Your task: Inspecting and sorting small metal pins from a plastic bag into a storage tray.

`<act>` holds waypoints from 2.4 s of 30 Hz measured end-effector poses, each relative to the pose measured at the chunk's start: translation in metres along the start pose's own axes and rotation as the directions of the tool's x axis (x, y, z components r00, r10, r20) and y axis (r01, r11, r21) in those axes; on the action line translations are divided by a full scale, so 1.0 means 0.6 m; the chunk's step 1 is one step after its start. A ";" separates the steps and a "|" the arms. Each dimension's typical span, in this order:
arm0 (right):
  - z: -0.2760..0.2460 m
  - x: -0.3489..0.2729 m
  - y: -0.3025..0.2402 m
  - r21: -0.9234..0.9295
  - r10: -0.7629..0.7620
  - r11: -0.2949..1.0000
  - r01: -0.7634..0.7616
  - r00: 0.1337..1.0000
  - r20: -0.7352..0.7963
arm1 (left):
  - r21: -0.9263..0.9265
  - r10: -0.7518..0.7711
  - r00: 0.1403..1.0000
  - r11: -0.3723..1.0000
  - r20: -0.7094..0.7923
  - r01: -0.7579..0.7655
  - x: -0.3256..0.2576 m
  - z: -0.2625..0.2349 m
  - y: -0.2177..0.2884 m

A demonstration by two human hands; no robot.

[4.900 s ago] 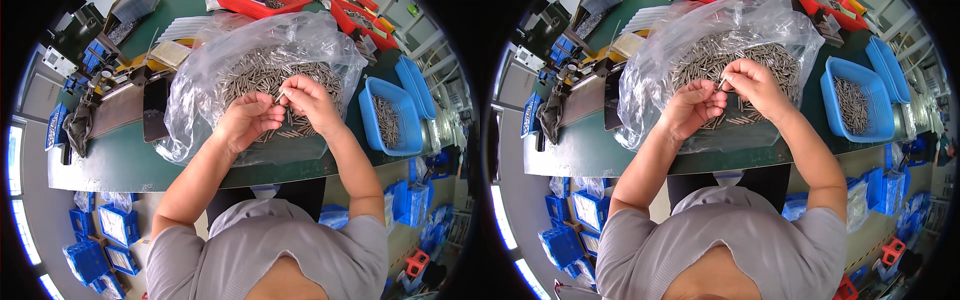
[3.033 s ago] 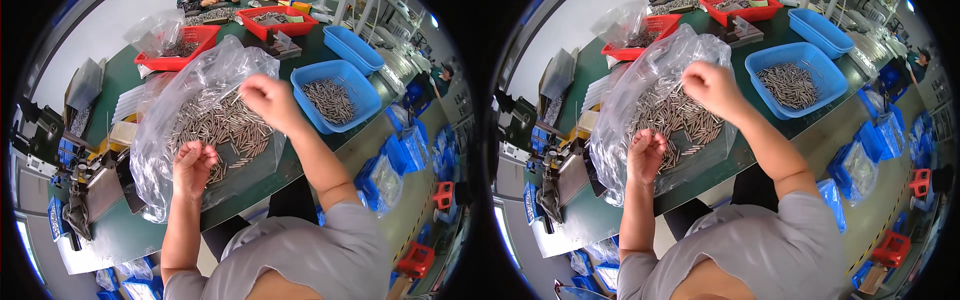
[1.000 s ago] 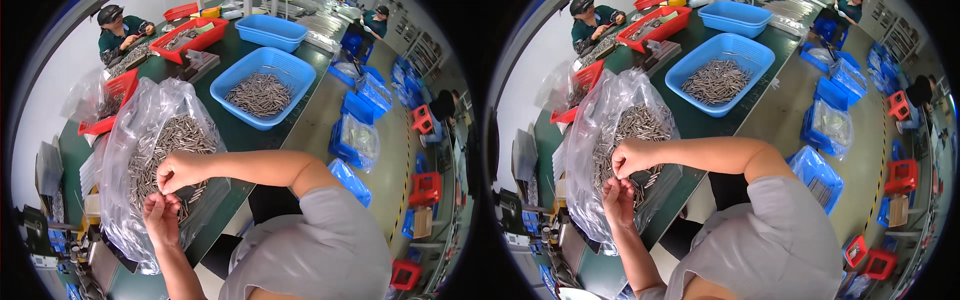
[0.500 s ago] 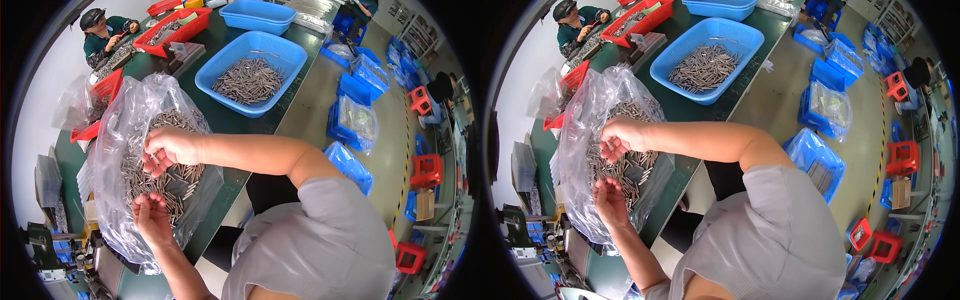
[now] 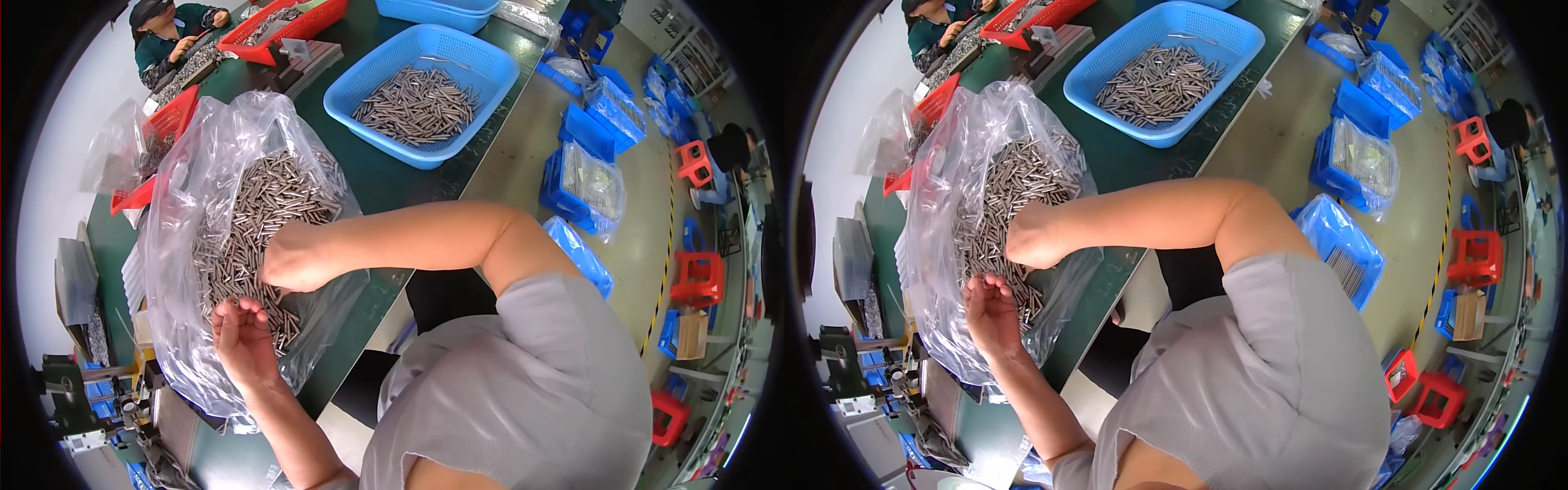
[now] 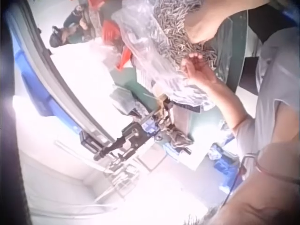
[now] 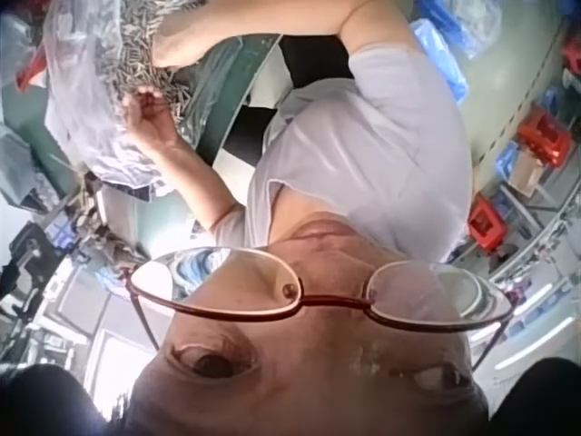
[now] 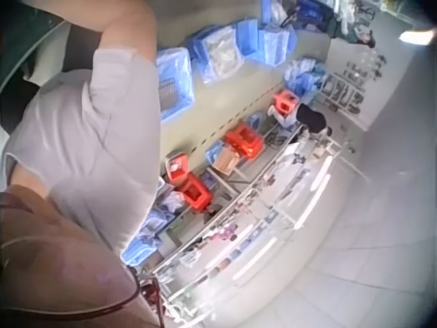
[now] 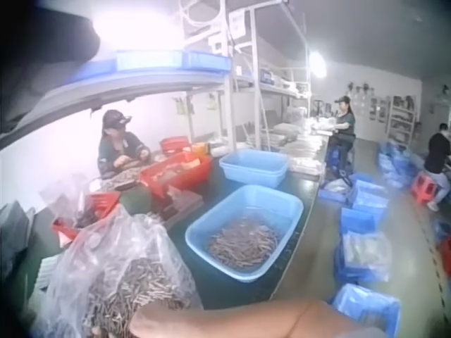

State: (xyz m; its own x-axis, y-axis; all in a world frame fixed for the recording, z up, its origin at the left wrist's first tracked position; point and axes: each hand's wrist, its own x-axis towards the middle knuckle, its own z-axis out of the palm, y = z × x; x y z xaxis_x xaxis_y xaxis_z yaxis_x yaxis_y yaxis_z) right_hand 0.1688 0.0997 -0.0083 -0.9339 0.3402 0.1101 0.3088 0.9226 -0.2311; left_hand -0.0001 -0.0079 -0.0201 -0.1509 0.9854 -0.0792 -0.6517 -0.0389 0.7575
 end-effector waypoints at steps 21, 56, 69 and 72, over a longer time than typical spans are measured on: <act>-0.010 0.010 -0.005 0.164 0.005 0.986 -0.007 1.000 0.010 | -0.044 0.036 0.984 0.998 -0.175 -0.044 -0.002 -0.002 0.009; -0.029 0.014 -0.018 0.605 0.178 0.796 0.023 0.946 -0.270 | -0.052 -0.158 0.987 0.986 -0.036 0.156 -0.004 0.008 -0.003; -0.004 0.021 -0.016 0.685 0.236 0.728 0.022 0.930 -0.281 | -0.010 -0.103 0.995 0.995 -0.015 0.103 -0.003 0.010 0.005; -0.006 0.025 -0.028 0.733 0.282 0.680 0.016 0.917 -0.282 | 0.012 -0.058 0.998 0.998 -0.035 0.059 -0.006 0.018 0.004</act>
State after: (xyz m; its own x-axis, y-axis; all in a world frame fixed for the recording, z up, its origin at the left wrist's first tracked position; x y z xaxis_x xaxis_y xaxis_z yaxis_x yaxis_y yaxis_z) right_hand 0.1502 0.0901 0.0009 -0.7183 0.6236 0.3086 0.0628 0.4998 -0.8639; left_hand 0.0068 -0.0098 -0.0111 -0.1391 0.9794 -0.1460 -0.6502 0.0209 0.7595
